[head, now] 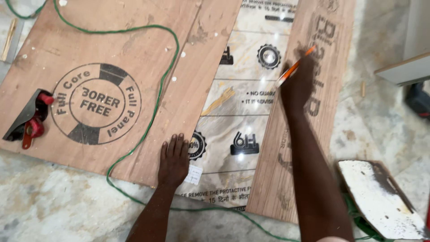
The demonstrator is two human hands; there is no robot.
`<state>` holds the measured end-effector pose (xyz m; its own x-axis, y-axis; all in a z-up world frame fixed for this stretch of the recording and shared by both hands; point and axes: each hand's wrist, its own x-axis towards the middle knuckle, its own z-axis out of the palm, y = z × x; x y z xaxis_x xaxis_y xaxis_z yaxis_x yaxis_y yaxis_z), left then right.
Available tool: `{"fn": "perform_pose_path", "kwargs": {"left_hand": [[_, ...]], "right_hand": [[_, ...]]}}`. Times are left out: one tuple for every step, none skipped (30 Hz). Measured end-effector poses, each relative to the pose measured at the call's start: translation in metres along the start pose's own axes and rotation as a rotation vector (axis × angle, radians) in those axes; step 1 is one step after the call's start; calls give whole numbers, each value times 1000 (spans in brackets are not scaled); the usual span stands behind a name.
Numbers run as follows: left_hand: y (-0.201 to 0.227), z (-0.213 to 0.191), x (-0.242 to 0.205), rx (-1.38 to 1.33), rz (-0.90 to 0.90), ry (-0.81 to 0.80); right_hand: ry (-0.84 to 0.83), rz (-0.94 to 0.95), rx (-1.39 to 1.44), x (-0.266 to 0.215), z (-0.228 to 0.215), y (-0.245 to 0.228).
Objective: The person measures and marks a line on a wooden panel using a tape measure and an orange marker. They then use a green circular saw to cut along the marked line, separating a strip from the main panel.
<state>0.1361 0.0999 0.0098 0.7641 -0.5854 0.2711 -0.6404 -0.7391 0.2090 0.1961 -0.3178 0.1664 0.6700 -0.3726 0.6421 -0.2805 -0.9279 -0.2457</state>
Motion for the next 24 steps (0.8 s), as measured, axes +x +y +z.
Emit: {"fn": "perform_pose_path", "kwargs": {"left_hand": [[-1,-1,1,11,1,11],[0,-1,2,21,1,22],[0,-1,0,33,6,26],[1,0,0,30,2,24],[1,1,-1,30,3,20],[1,2,-2,29,4,16],[1,2,-2,21,-4,-6],[0,3,-4,13,-12,-29],[0,4,-3,4,-21,-47],[0,5,-1,-9,-24,-46],[0,6,-2,-21,-29,-48],[0,6,-3,-34,-35,-51],[-1,7,-4,-30,-32,-53],[-1,7,-4,-25,-29,-55],[-1,8,-4,-20,-30,-53],[0,8,-4,-24,-33,-55],[0,7,-5,-26,-34,-59],[0,7,-3,-28,-35,-63],[0,7,-3,-19,-34,-73],[0,7,-1,-10,-34,-84],[0,7,-4,1,-33,-103],[-1,7,-5,-4,-30,-90],[-1,9,-4,-8,-29,-75],[-1,10,-7,-12,-29,-61]], "right_hand": [[-2,-16,34,-22,9,-6],[-178,238,26,-49,24,-17],[-300,198,7,-82,30,-22],[-301,40,-25,-116,35,-30],[-365,-29,-15,-153,35,-41],[-568,26,-50,-183,33,-51],[-747,-31,-77,-214,24,-60],[-874,-273,-168,-241,15,-71],[-1032,-225,-84,-266,2,-79],[-997,-542,-175,-290,-15,-86],[-1180,-519,-47,-311,-35,-88],[-1227,-522,-30,-329,-50,-92],[-1349,-450,-6,-348,-70,-95],[-1469,-374,20,-360,-84,-95],[-1573,-311,26,-368,-94,-92],[-1636,-268,55,-373,-101,-88],[-1709,-211,87,-377,-106,-83],[-1766,-144,119,-374,-104,-75],[-1780,-34,150,-364,-97,-63],[-1737,129,193,-343,-81,-46],[-1678,309,252,-317,-67,-30],[-1575,500,326,-282,-55,-13],[-1360,703,441,-234,-48,6],[-1134,848,567,-182,-50,19]]}}
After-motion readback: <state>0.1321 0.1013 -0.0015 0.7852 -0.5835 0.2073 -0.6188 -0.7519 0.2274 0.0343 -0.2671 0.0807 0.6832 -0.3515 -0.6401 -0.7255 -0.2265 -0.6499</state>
